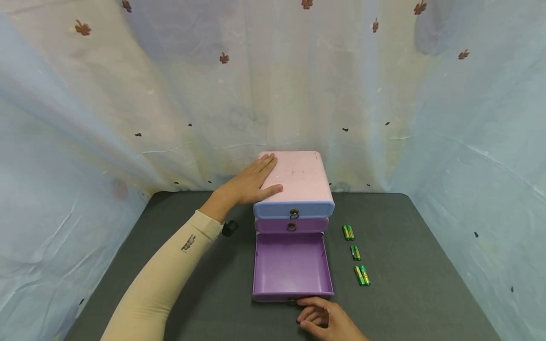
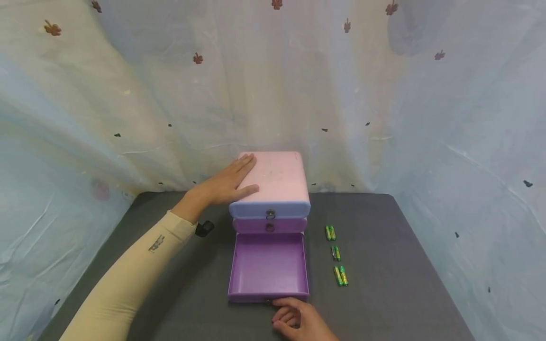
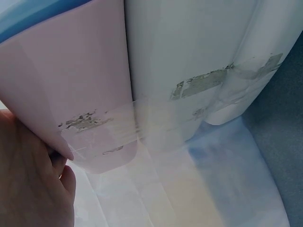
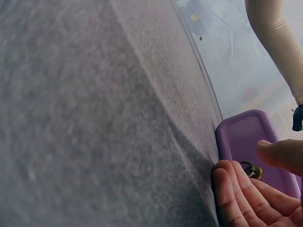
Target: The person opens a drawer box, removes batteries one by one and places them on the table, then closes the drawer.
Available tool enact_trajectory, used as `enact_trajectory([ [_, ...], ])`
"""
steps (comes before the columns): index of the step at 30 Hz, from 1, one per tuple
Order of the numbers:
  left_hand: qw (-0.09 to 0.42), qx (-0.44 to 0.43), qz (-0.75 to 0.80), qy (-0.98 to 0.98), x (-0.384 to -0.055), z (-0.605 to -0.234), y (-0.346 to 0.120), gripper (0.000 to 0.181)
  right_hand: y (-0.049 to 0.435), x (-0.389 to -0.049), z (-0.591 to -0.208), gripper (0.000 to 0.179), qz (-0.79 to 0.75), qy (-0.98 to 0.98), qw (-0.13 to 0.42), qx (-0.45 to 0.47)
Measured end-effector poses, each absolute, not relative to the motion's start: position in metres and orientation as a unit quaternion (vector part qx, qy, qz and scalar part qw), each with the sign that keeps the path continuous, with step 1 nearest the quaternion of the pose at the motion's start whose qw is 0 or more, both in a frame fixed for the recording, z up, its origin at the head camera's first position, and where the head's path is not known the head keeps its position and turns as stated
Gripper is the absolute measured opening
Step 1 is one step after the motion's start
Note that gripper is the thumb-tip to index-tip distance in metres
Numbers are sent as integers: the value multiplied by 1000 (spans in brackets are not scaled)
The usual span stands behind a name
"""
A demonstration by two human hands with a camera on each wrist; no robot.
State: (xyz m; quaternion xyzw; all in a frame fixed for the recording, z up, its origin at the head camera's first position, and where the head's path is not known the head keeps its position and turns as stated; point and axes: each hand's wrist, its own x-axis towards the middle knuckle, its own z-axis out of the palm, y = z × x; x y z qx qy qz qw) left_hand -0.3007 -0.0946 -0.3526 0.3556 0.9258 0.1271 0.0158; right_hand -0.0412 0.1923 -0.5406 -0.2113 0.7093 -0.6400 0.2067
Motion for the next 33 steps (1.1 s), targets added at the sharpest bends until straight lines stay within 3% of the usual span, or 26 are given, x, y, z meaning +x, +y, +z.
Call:
enact_trajectory([
  [15,13,352,124,927,-300,-354,-95,94,187,-40,-547,51,-757,574,281,-136],
  [23,11,353,125,927,-302,-356,-95,94,183,-37,-545,41,-806,486,326,-86],
  [33,11,352,122,928,-302,-355,-94,94,181,-36,-544,41,-808,468,358,-29],
])
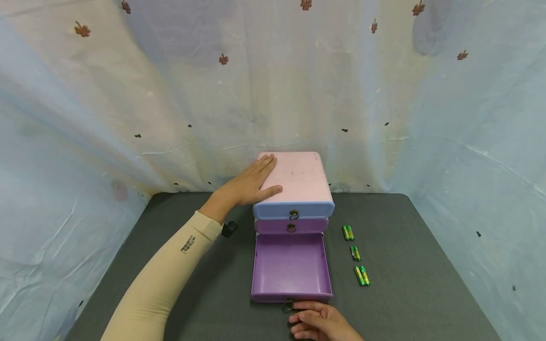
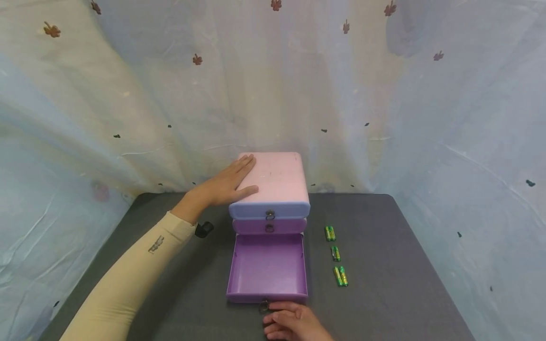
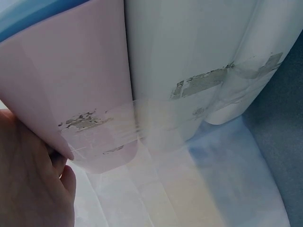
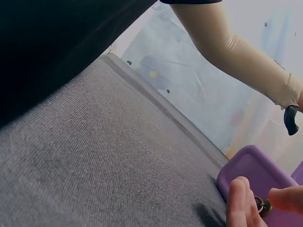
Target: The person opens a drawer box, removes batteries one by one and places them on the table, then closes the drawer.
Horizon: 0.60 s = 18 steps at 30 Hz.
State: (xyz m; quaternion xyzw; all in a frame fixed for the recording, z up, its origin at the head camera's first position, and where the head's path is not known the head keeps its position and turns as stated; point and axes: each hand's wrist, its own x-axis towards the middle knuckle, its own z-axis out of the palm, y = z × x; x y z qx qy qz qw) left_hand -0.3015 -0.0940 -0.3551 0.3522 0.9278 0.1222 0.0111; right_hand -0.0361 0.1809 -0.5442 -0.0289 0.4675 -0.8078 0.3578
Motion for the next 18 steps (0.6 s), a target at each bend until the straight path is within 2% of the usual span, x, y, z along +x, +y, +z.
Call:
enact_trajectory([
  [10,9,356,131,925,-300,-353,-94,93,176,-37,-552,46,-812,458,361,-26],
  [18,8,357,129,925,-301,-354,-95,94,169,-37,-552,37,-820,458,343,-22],
])
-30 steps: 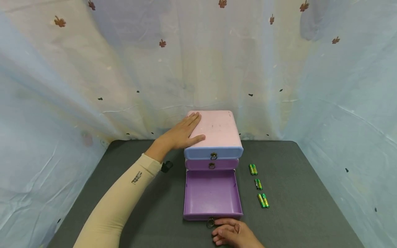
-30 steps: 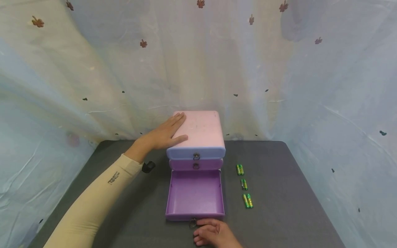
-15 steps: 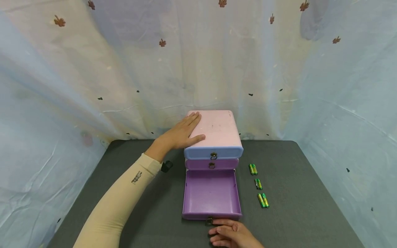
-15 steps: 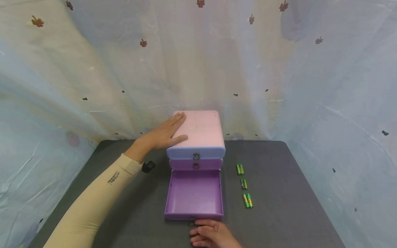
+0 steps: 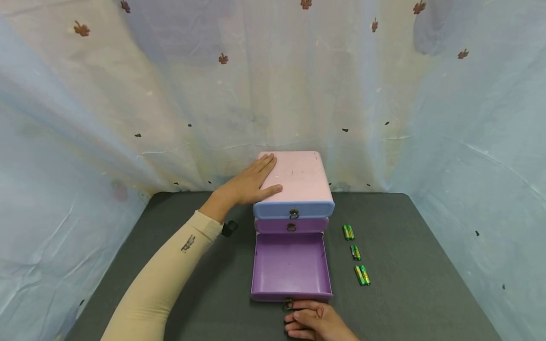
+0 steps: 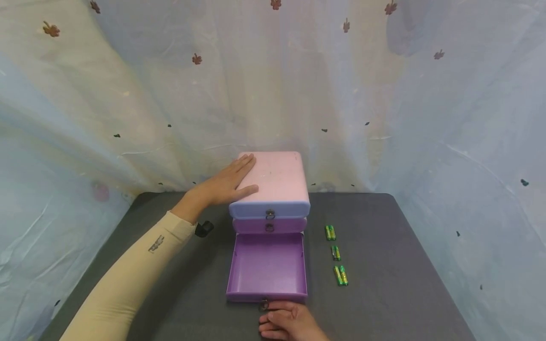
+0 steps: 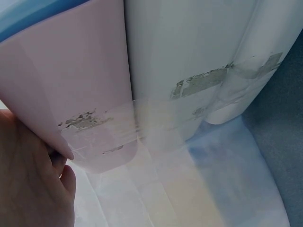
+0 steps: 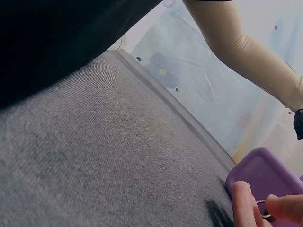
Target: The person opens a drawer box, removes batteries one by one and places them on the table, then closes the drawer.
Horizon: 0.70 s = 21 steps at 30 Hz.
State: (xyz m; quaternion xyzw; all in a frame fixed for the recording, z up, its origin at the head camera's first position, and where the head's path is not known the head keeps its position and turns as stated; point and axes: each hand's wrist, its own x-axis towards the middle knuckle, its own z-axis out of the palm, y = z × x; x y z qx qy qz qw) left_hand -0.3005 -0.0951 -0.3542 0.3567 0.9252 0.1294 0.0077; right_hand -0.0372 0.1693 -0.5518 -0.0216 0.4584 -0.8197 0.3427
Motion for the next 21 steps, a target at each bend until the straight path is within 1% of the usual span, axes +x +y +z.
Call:
enact_trajectory([
  [11,12,356,131,925,-302,-355,-95,94,164,-39,-548,18,-820,468,326,-35],
  [16,14,353,129,926,-302,-355,-95,94,164,-40,-547,13,-820,473,321,-36],
  [21,15,352,124,928,-302,-356,-95,95,164,-42,-547,13,-820,472,321,-37],
])
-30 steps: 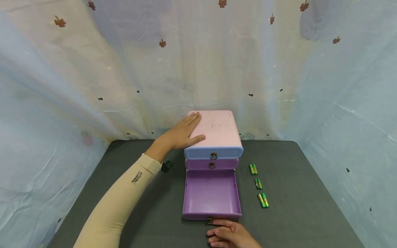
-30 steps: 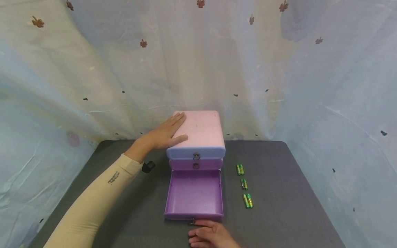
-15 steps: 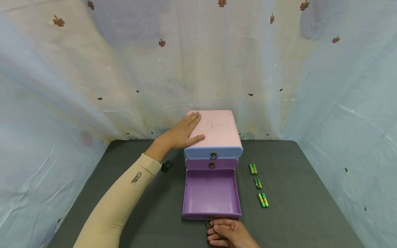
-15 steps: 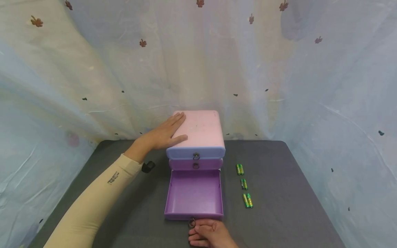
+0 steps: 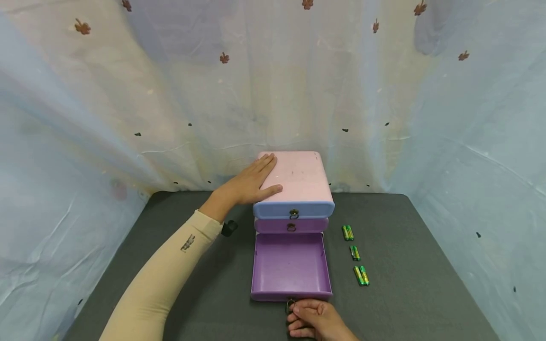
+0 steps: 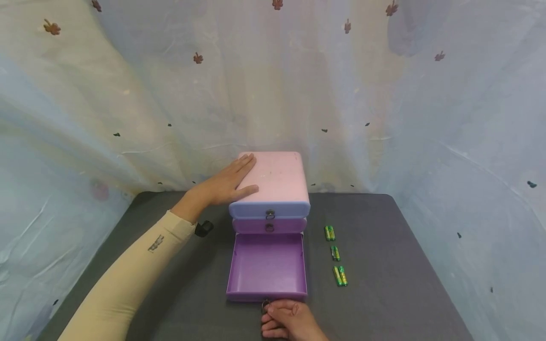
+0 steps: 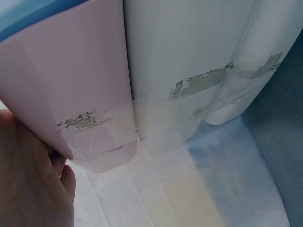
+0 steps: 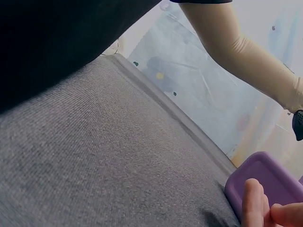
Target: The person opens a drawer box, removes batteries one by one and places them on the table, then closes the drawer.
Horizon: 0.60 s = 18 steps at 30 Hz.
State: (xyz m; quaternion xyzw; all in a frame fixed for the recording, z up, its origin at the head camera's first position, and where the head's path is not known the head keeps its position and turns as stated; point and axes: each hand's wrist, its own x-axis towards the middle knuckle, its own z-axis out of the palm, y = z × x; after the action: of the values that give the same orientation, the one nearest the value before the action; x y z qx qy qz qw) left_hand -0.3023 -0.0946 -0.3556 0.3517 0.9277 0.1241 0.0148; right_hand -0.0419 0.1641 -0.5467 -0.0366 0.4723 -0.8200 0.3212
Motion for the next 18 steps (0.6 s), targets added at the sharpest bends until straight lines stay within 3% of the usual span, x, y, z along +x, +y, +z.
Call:
enact_trajectory([
  [18,13,354,126,926,-301,-353,-95,94,164,-52,-542,12,-807,520,273,-60],
])
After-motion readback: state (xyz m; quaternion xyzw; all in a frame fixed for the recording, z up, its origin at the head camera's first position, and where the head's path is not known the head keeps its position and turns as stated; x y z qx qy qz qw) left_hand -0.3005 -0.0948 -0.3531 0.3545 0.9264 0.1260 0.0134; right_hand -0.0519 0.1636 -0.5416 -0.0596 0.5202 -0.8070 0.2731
